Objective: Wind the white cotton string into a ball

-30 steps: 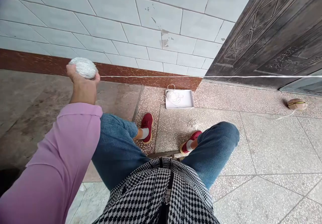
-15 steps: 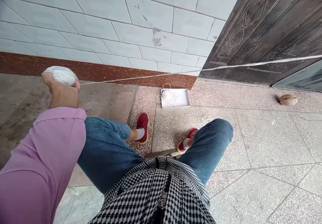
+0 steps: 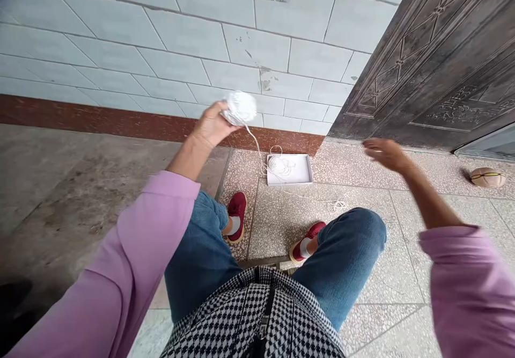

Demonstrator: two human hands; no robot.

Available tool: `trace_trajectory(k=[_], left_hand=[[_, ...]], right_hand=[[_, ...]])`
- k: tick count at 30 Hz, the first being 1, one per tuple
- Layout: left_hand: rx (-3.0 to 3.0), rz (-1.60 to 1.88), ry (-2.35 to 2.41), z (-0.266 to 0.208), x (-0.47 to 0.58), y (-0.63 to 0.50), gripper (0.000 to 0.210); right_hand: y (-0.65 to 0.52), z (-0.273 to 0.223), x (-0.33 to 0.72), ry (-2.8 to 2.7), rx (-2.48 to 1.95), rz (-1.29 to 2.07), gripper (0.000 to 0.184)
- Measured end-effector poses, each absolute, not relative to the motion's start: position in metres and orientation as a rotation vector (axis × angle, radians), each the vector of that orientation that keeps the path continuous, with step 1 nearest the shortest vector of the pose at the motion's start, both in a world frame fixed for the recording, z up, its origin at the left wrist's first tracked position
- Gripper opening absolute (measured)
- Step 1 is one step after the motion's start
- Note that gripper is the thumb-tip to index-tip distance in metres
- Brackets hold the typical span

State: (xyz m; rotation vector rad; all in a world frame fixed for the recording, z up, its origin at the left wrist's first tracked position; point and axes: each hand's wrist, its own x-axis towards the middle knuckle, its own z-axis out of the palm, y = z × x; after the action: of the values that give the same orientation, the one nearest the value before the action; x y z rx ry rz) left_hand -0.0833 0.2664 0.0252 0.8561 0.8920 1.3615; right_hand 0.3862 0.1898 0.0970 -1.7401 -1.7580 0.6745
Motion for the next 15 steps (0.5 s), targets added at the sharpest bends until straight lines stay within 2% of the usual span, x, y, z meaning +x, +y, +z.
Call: trace_trajectory(k=[1, 2, 5, 6, 8, 10, 15], left_hand=[[0.931, 1.296, 0.834, 0.026, -0.066, 0.267, 0.068], [0.988, 1.238, 0.787, 0.026, -0.051, 0.267, 0.066], [1.034, 1.136, 0.703, 0.023, -0.016, 0.268, 0.06], [1.015, 1.126, 0.696, 0.021, -0.007, 0.269, 0.058], [0.969, 1.125, 0.706, 0.018, 0.005, 0.272, 0.055], [0.946, 1.143, 0.751, 0.014, 0.012, 0.275, 0.052], [1.064, 1.204, 1.127, 0.004, 0.016, 0.286, 0.055]], right_hand=[[0.203, 0.08, 0.367, -1.774, -1.717, 0.79, 0.012], [0.216, 0.064, 0.345, -1.779, -1.664, 0.92, 0.02], [0.242, 0.024, 0.279, -1.719, -1.344, 1.236, 0.057], [0.245, 0.015, 0.261, -1.697, -1.231, 1.315, 0.063], [0.244, -0.001, 0.233, -1.671, -1.057, 1.427, 0.064], [0.234, -0.012, 0.216, -1.681, -0.975, 1.468, 0.055], [0.199, -0.003, 0.215, -1.819, -0.988, 1.219, 0.057]])
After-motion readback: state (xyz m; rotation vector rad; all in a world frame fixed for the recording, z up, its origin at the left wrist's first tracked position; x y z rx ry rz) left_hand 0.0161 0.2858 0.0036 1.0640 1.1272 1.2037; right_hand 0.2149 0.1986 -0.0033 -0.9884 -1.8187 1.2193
